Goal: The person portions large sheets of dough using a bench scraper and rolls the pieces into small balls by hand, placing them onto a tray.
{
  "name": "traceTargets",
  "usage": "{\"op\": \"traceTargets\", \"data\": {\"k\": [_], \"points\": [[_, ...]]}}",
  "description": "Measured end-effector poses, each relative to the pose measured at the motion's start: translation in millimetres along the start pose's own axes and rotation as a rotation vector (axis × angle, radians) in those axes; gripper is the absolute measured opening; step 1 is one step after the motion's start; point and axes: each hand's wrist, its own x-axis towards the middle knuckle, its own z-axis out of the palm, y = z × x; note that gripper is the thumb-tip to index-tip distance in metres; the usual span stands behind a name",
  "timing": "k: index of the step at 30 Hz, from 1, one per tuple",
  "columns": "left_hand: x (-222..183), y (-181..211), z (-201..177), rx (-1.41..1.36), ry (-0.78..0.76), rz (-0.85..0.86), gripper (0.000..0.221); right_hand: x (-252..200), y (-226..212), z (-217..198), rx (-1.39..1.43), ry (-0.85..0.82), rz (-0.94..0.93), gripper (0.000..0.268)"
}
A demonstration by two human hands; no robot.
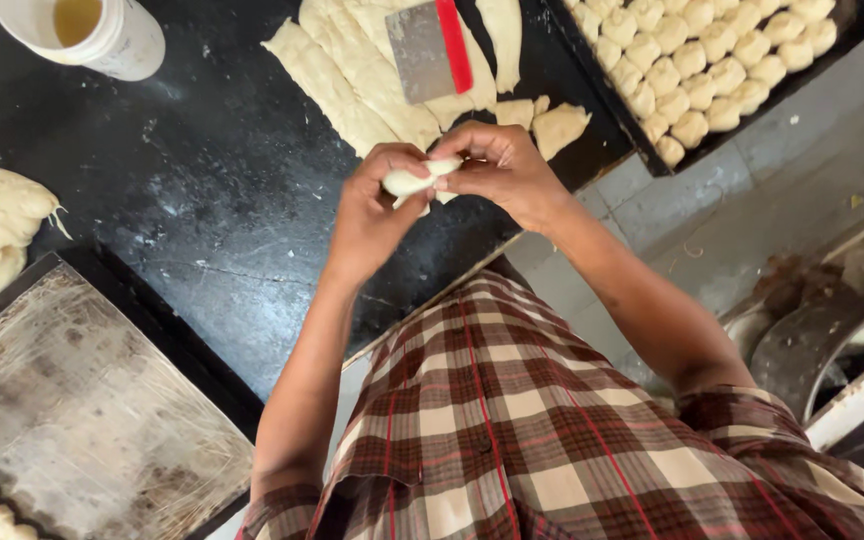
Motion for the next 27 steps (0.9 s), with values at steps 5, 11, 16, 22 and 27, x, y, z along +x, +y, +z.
{"op": "traceTargets", "data": {"k": [5,11,16,22,27], "points": [[22.2,-35.5,-9.8,-0.188,0.366,-0.086,0.026,-49.4,2.1,4.5,0.141,-0.433,-0.023,0.024],[15.6,-11.2,0.3,-0.192,0.173,-0.498,0.03,-37.4,27.5,-4.1,0.257,0.165,0.176,0.057],[29.5,-12.2,42.5,-0.203,-0.047,-0.27,0.016,-39.7,30.9,-34.8,-0.655,0.256,-0.576,0.018],[72.0,-6.5,75.2,-0.476,0.055,-0.463,0.041,-33.5,19.0,-74.3,-1.147,0.244,-0.969,0.022],[87.9,-9.9,106.3,-0.004,-0.19,-0.36,0.045,-31.8,9.2,-122.4,-0.889,0.15,-0.765,0.036]]}}
